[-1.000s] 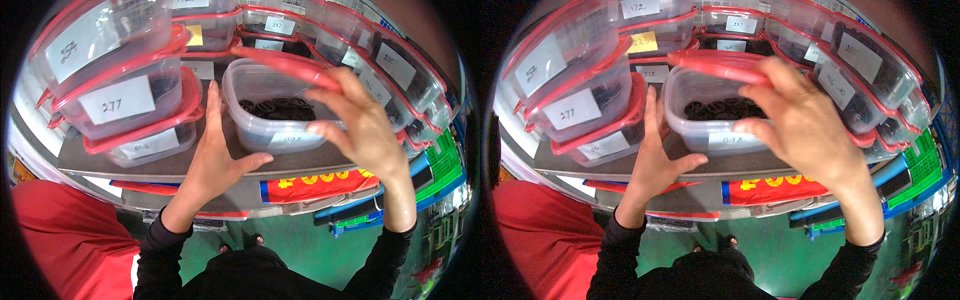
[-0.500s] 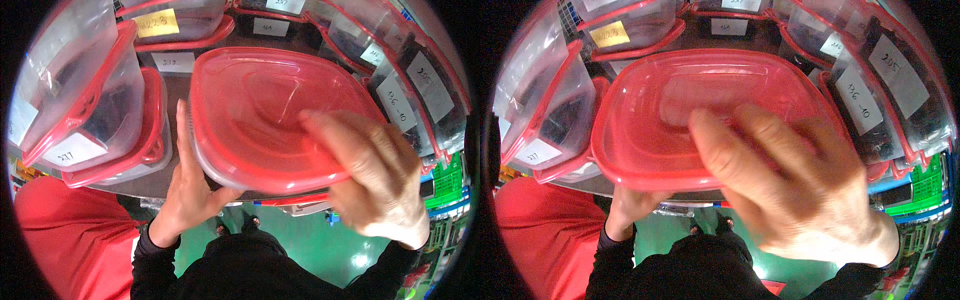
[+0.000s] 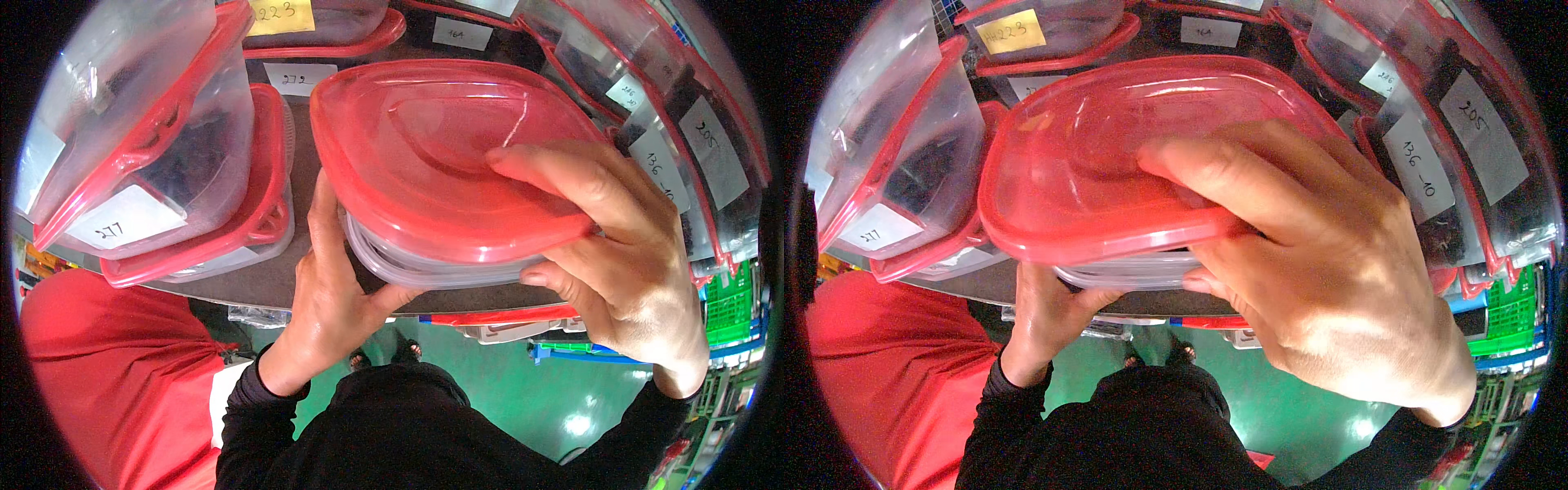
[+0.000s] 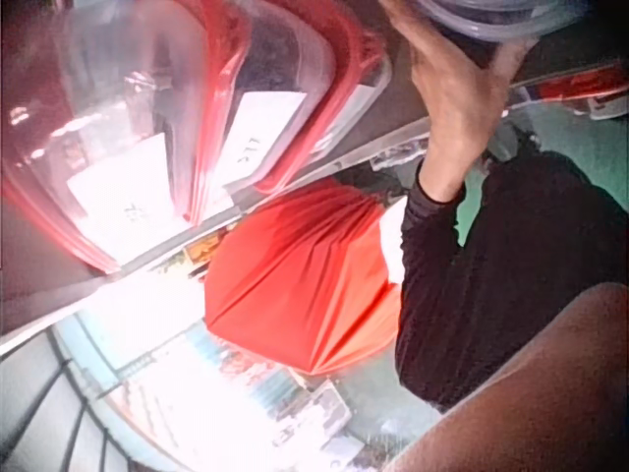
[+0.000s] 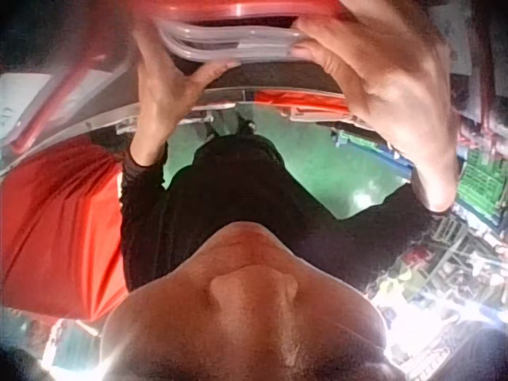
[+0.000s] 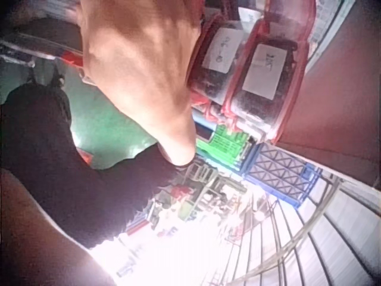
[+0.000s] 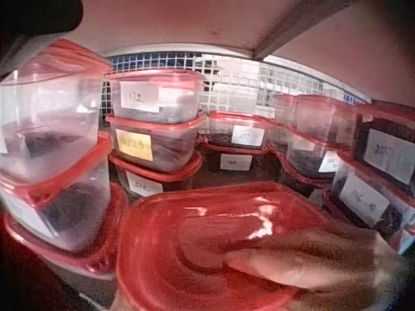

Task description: The person repeatedly picks up clear plastic containers with red lids from a metal shelf, inspects them, and places them into a red crate on the floor. They also handle a red and blue banner, folding it and placing it on the shelf.

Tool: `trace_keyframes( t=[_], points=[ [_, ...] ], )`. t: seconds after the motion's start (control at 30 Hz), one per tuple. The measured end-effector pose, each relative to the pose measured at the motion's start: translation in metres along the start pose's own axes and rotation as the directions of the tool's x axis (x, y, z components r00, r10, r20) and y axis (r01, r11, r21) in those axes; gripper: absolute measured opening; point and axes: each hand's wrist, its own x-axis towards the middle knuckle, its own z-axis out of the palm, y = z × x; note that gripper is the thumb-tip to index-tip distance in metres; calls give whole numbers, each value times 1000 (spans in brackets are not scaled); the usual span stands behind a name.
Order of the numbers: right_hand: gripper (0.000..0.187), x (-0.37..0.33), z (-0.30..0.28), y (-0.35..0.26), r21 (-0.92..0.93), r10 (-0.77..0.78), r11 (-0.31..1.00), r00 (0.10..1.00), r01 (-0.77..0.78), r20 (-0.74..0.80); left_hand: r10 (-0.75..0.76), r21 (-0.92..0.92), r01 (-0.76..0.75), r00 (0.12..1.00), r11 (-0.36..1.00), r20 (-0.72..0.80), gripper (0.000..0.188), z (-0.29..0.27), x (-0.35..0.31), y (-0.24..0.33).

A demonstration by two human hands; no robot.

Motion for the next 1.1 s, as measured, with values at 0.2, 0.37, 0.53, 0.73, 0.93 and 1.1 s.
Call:
trace_keyframes(
  t=[0.2,0.37,0.53,0.73,0.93,1.1],
  points=[
    [31,0,-1,-7,-10,13,1000,1000,-13,11,103,69,-98,992,993,-69,113,-1,3,2],
    [47,-5,13,-18,-69,75,995,997,-77,-32,158,119,-142,978,983,-138,115,1,3,0],
    [60,-16,18,-26,-373,-167,914,986,157,6,218,97,-205,962,974,-163,116,3,5,-1],
    [61,-10,35,-28,-315,-56,948,996,31,-71,214,-31,-222,963,975,-167,114,3,-2,-4],
    [44,-8,21,-24,-94,56,994,998,-55,6,545,171,-520,757,837,-360,64,-6,1,12],
    [29,-2,23,15,162,66,985,996,-56,-55,612,272,-554,757,787,-229,36,-21,54,62]
  ],
)
